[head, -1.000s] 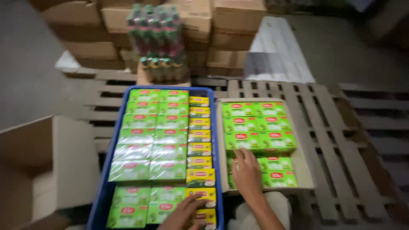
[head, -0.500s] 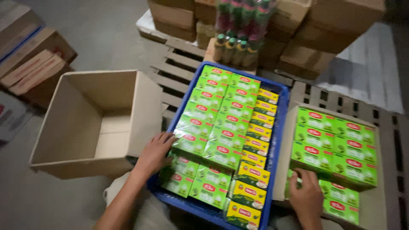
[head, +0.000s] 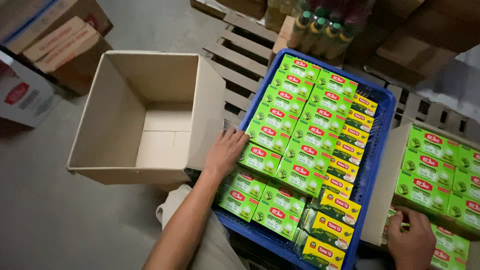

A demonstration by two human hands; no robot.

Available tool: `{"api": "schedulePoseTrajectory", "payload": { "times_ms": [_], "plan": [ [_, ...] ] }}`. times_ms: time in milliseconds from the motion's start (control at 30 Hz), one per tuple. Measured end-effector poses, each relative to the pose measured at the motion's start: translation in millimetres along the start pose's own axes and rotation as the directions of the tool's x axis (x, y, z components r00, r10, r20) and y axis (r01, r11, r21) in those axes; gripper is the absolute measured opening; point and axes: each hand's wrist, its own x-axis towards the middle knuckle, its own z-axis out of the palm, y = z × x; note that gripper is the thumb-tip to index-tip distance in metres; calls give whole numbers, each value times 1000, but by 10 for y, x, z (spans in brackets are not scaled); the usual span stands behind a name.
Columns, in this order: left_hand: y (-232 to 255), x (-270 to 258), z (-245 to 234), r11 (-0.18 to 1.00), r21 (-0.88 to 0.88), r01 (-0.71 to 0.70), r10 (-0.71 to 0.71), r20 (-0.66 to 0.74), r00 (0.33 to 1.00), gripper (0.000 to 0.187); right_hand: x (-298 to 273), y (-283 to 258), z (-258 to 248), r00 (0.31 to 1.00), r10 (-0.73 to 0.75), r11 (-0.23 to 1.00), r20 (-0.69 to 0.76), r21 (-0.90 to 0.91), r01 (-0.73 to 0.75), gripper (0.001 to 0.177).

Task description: The person transfers small green tea boxes from a blue crate into a cardboard box, arranging them in neat rows. The person closes the cardboard box flaps at the end.

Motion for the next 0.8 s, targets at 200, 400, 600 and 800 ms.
{"api": "schedulePoseTrajectory", "payload": {
  "times_ms": [200,400,600,800],
  "plan": [
    [-10,21,205,1000,15,0,0,12,1000,86,51,89,15,999,7,1000,47,-20,-6,20],
    [-115,32,-3,903,-423,74,-68,29,997,68,22,147,59,999,9,1000,36,-25,-9,21],
    [-178,-9,-161,679,-727,100,-91,52,994,92,53,-18,-52,998,45,999,41,2,-45,20],
    [193,-78,-931,310,-937,159,-115,129,985,80,162,-285,-303,992,94,980,81,168,-107,21]
  ]
}}
